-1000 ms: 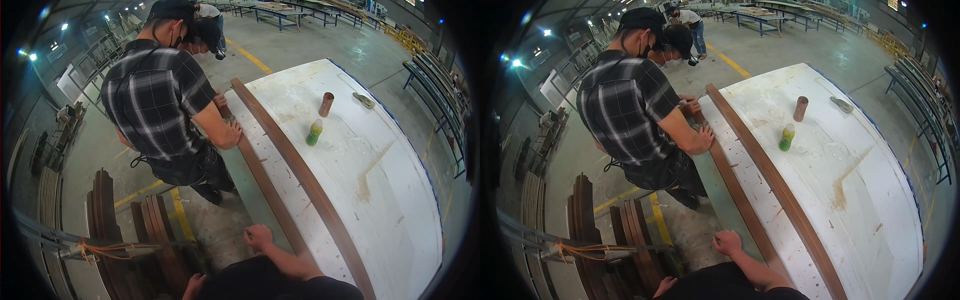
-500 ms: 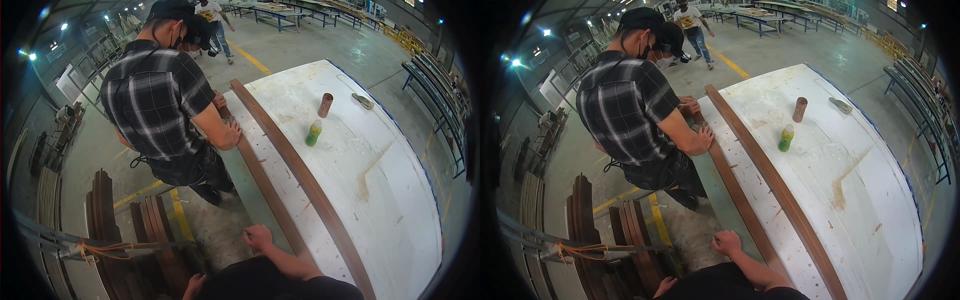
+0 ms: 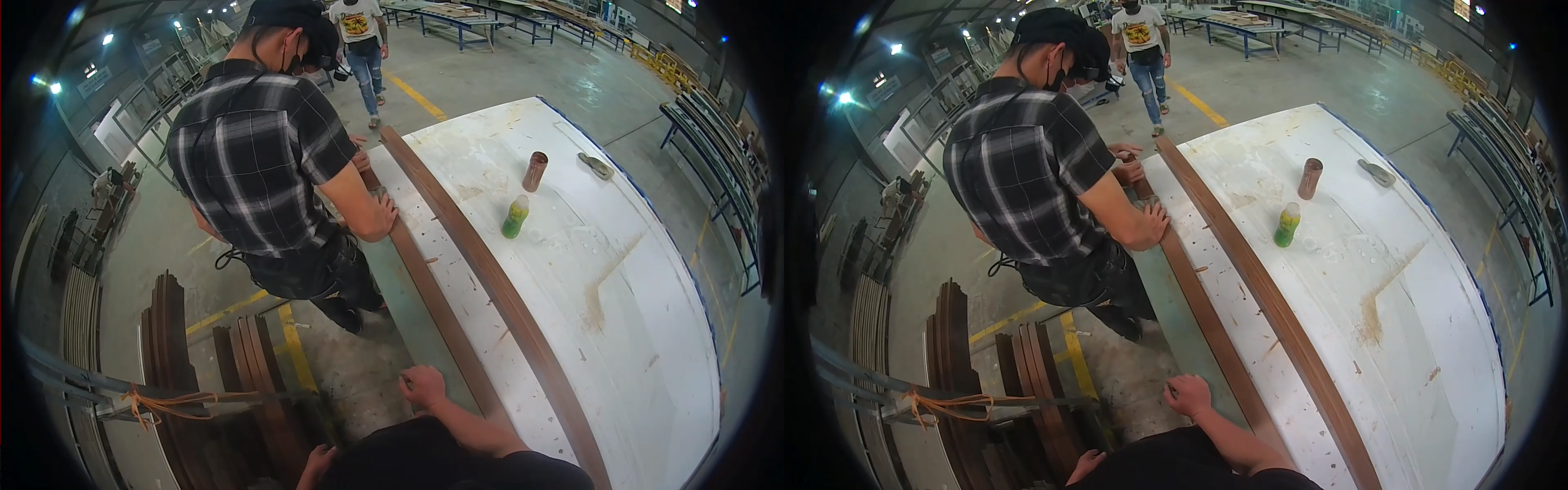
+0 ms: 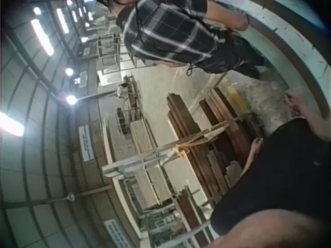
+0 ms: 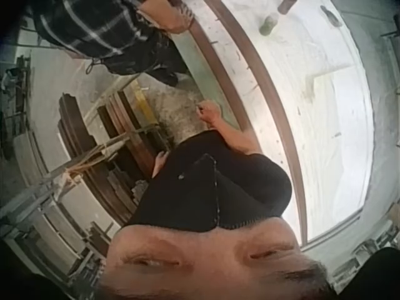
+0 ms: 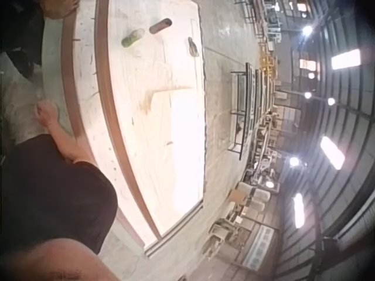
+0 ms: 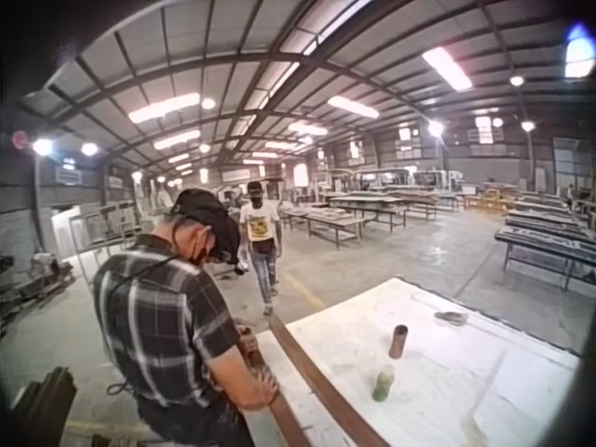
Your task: Applying a liquid finish and wiping wooden slats on a large workbench in a factory production area.
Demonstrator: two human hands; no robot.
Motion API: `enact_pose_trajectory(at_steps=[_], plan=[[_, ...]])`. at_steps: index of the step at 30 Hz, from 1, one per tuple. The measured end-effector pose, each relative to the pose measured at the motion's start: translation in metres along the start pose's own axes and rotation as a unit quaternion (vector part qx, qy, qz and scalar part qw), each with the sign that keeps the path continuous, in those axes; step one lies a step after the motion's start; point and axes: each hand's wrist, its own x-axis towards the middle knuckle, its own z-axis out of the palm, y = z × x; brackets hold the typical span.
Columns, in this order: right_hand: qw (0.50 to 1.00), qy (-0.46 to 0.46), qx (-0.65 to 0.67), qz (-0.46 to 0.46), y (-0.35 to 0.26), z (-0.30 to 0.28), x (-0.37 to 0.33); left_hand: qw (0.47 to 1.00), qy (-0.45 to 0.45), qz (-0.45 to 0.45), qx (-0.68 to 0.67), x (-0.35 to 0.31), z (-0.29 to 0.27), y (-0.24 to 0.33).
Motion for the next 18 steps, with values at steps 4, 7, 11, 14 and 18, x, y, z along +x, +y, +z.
enact_pose_trajectory(at_steps=[4,7,11,14,18], plan=[[1.0,-0.004,0.001,0.002,-0.003,0.0,0.0,1.0,-0.002,0.007,0.001,0.0,-0.001,-0.002],[1.0,-0.009,-0.008,0.002,-0.003,0.0,0.0,1.0,-0.005,0.011,0.007,0.002,-0.001,-0.005],[1.0,0.004,-0.003,-0.003,-0.002,0.002,-0.001,1.0,-0.006,0.001,0.009,0.005,-0.002,-0.007],[1.0,0.001,-0.005,-0.001,-0.003,0.002,-0.002,1.0,-0.001,0.019,-0.004,0.01,-0.001,-0.013],[1.0,0.003,-0.012,-0.008,0.0,0.006,-0.003,1.0,-0.003,0.01,0.018,0.018,-0.002,-0.018]])
